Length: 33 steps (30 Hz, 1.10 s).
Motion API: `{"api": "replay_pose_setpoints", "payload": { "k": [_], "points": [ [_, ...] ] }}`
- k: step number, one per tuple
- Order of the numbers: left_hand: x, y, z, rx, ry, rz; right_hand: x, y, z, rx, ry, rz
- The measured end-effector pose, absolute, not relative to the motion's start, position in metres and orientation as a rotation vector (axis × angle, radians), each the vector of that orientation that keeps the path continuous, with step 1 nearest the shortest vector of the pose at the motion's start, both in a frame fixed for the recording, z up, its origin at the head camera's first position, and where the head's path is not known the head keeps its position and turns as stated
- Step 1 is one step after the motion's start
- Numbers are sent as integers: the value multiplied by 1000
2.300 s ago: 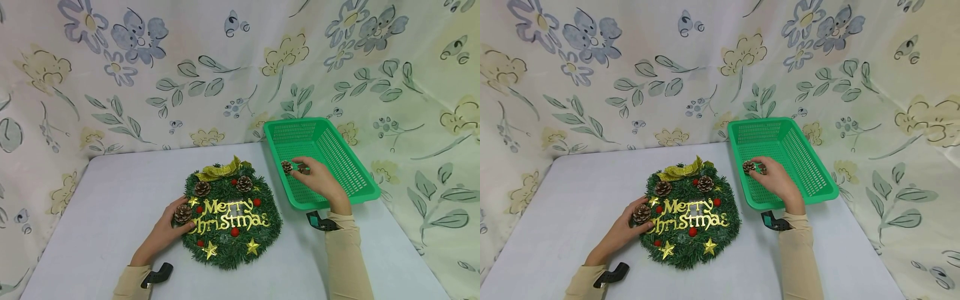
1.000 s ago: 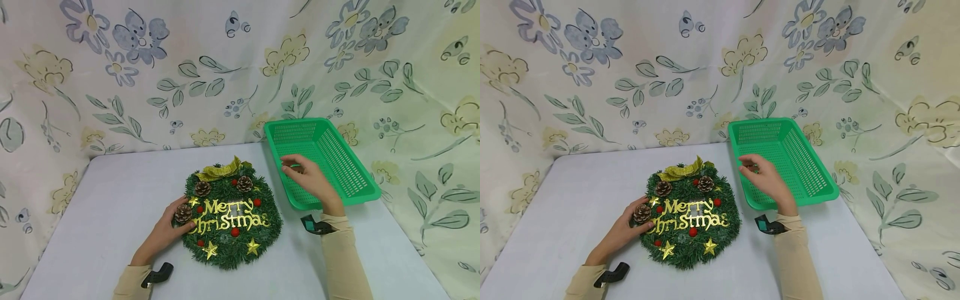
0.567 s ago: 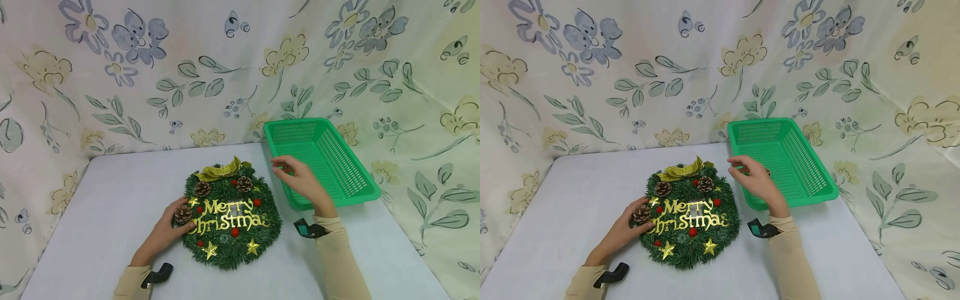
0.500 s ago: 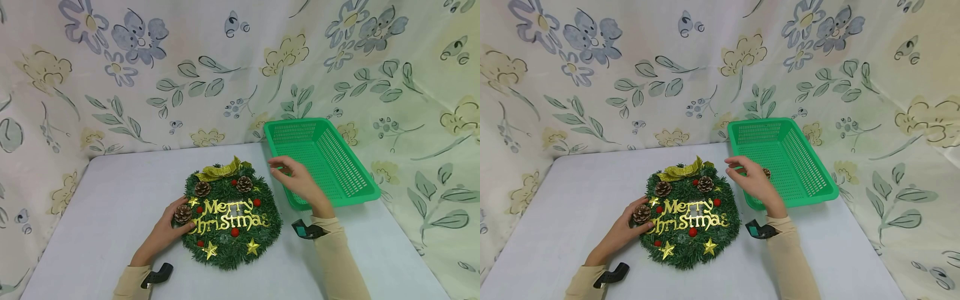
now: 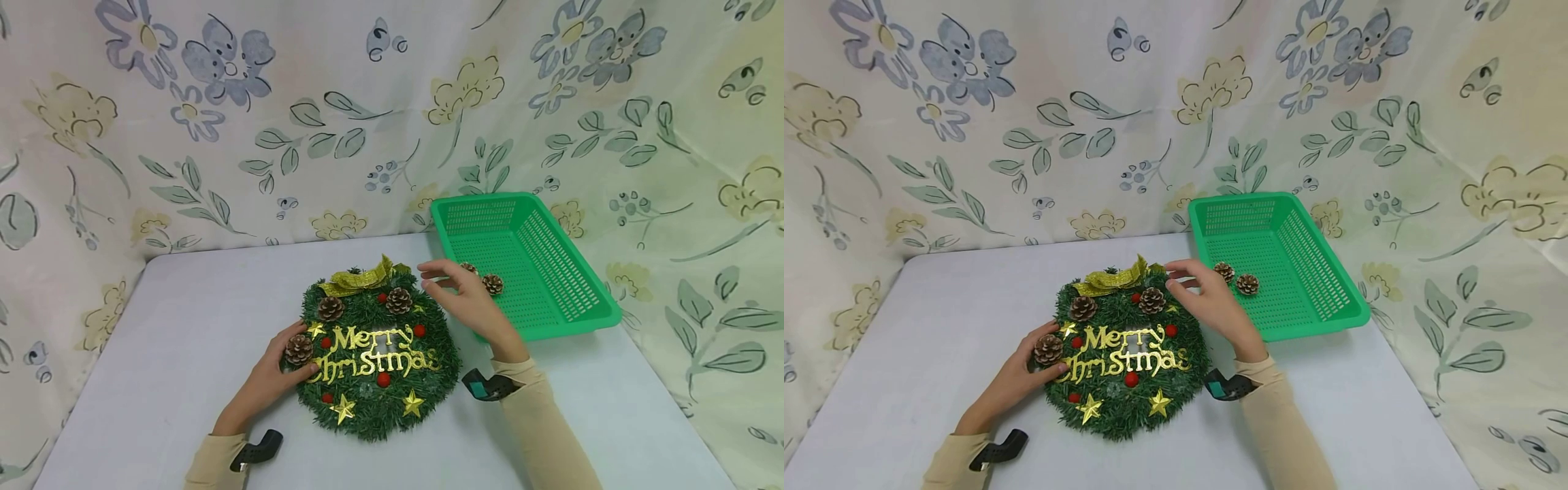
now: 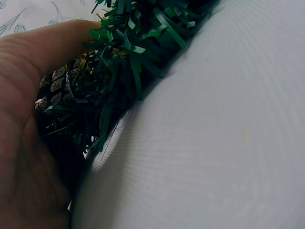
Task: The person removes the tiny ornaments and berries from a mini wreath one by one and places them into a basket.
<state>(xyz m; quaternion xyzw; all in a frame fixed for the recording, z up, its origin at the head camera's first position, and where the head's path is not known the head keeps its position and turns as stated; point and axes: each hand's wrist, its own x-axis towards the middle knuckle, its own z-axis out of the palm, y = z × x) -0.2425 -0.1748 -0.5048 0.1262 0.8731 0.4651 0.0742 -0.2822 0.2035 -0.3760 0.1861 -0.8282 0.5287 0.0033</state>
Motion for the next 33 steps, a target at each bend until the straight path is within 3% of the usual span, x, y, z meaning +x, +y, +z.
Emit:
{"api": "replay_pose_setpoints", "payload": {
  "k": [22,33],
  "points": [
    [-244,-175,-506,398,2628,1393,-289,170,-399,743,-2545,1591],
    [-243,-176,-507,384,2603,1426,-300,162,-407,627,-2693,1467]
  ]
}}
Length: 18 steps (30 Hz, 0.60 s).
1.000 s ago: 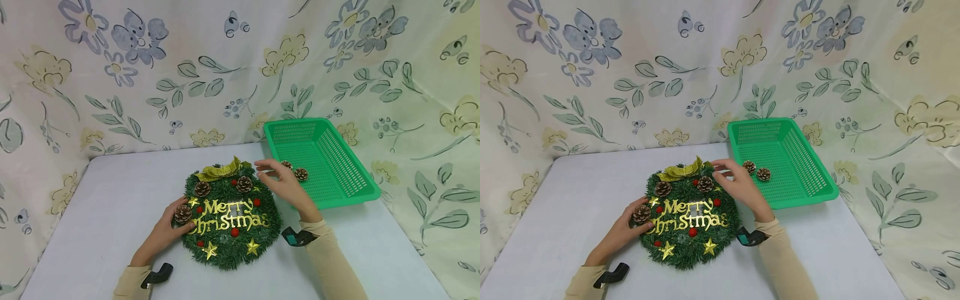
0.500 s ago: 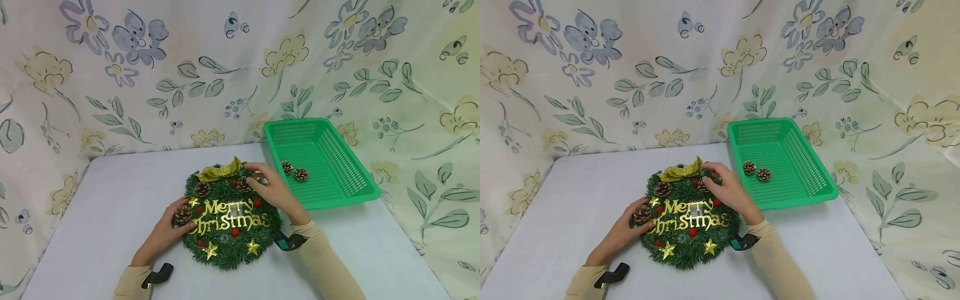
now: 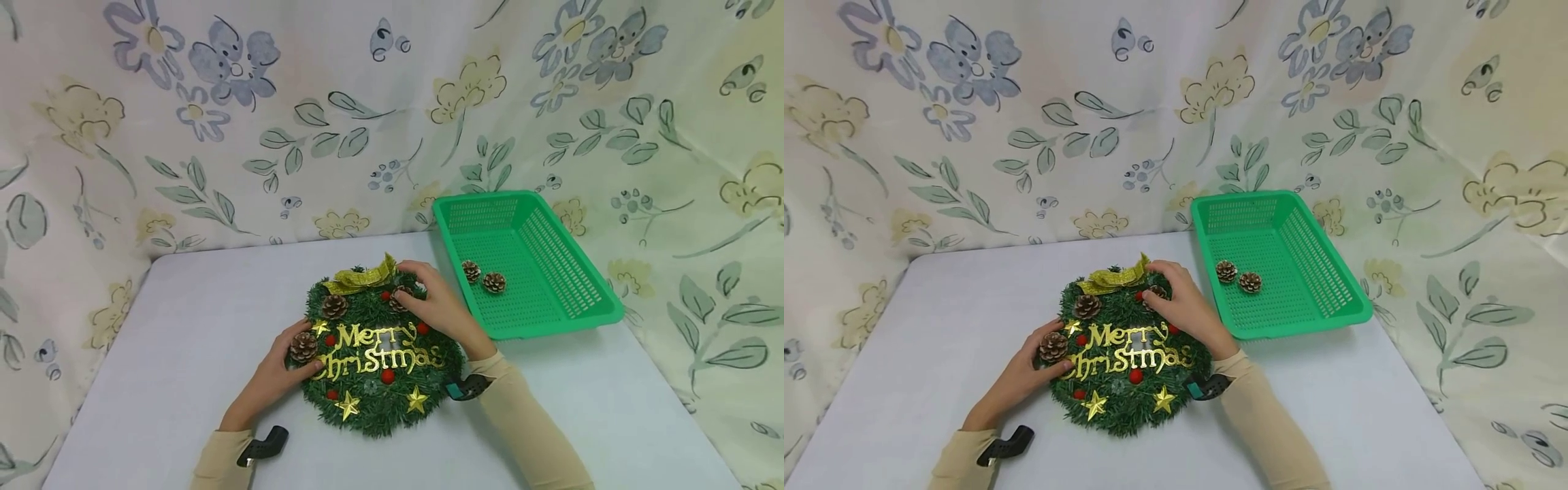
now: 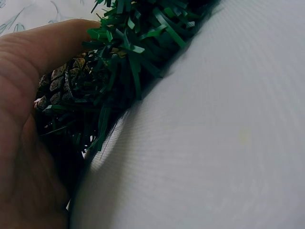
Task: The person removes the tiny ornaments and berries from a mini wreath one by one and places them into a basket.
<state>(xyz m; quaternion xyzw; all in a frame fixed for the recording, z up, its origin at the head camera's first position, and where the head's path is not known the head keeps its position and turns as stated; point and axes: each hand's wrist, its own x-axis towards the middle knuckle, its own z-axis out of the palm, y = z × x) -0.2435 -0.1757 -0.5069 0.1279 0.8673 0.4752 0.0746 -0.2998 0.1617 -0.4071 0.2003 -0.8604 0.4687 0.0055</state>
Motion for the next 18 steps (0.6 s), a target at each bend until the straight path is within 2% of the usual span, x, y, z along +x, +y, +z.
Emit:
{"api": "replay_pose_setpoints", "payload": {
  "k": [18],
  "points": [
    [-243,-175,-508,392,2620,1410,-316,156,-425,480,-2736,1555]
  ]
}}
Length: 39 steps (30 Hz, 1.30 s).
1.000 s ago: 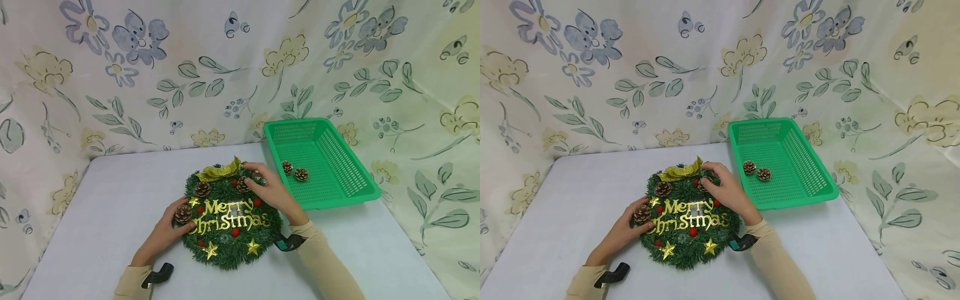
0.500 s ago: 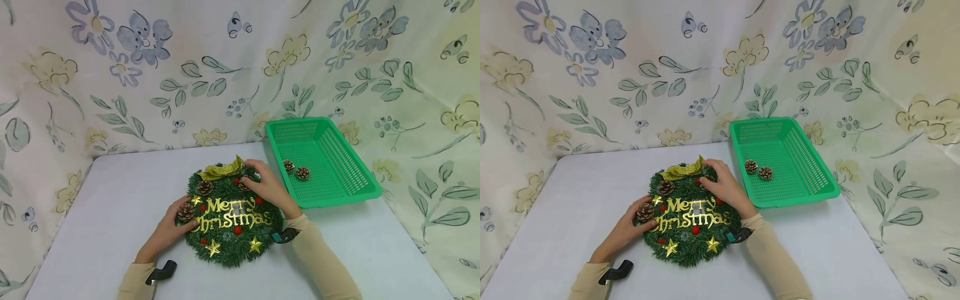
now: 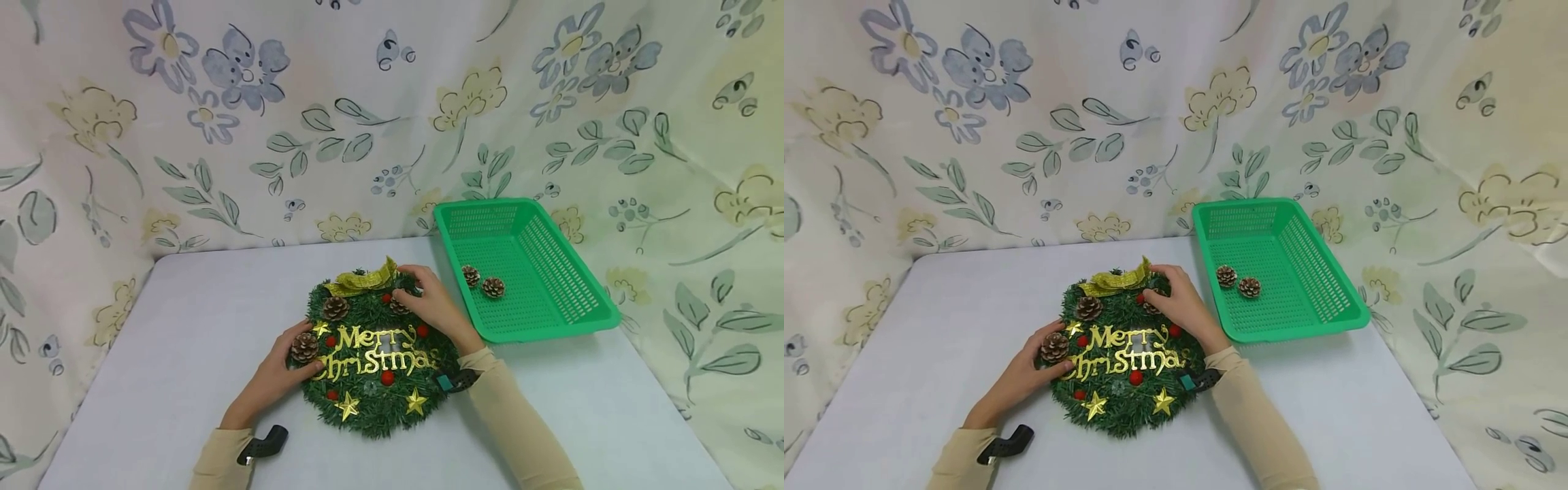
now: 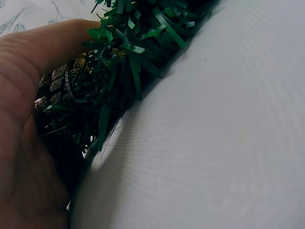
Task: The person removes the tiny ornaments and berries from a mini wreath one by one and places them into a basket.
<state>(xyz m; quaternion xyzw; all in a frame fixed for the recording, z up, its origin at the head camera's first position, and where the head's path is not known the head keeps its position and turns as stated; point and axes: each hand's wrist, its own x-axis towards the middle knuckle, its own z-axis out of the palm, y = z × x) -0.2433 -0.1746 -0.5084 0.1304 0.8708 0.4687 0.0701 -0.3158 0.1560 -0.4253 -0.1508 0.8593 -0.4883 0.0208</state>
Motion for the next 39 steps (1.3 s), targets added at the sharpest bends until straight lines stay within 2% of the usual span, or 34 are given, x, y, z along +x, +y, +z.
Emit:
{"api": "replay_pose_setpoints", "payload": {
  "k": [22,39],
  "points": [
    [-243,-174,-510,387,2618,1415,-317,162,-445,-337,2674,-1641],
    [-243,-175,-509,393,2630,1407,-320,161,-461,-371,2665,-1580]
  ]
}}
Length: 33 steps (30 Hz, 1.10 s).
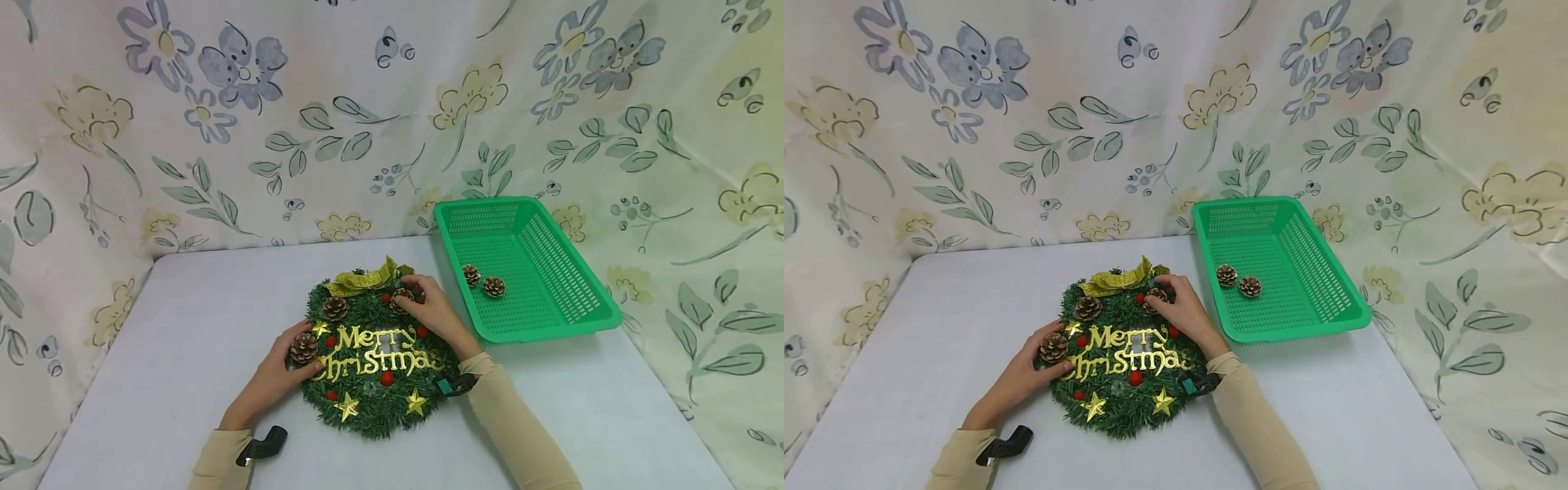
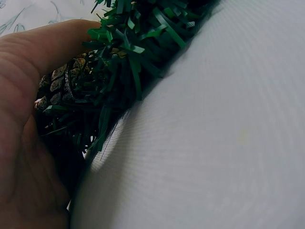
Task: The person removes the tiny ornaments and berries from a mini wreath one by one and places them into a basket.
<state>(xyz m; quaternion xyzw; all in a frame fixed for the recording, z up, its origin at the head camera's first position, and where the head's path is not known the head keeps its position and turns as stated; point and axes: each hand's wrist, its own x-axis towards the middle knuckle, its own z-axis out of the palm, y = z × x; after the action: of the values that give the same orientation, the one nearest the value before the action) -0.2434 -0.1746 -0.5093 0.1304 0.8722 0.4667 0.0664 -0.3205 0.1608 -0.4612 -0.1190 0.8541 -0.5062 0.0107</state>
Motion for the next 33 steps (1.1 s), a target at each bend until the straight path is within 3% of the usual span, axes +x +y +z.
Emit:
{"api": "replay_pose_setpoints", "payload": {
  "k": [33],
  "points": [
    [-243,-176,-508,389,2618,1408,-322,167,-479,-378,2488,-1638]
  ]
}}
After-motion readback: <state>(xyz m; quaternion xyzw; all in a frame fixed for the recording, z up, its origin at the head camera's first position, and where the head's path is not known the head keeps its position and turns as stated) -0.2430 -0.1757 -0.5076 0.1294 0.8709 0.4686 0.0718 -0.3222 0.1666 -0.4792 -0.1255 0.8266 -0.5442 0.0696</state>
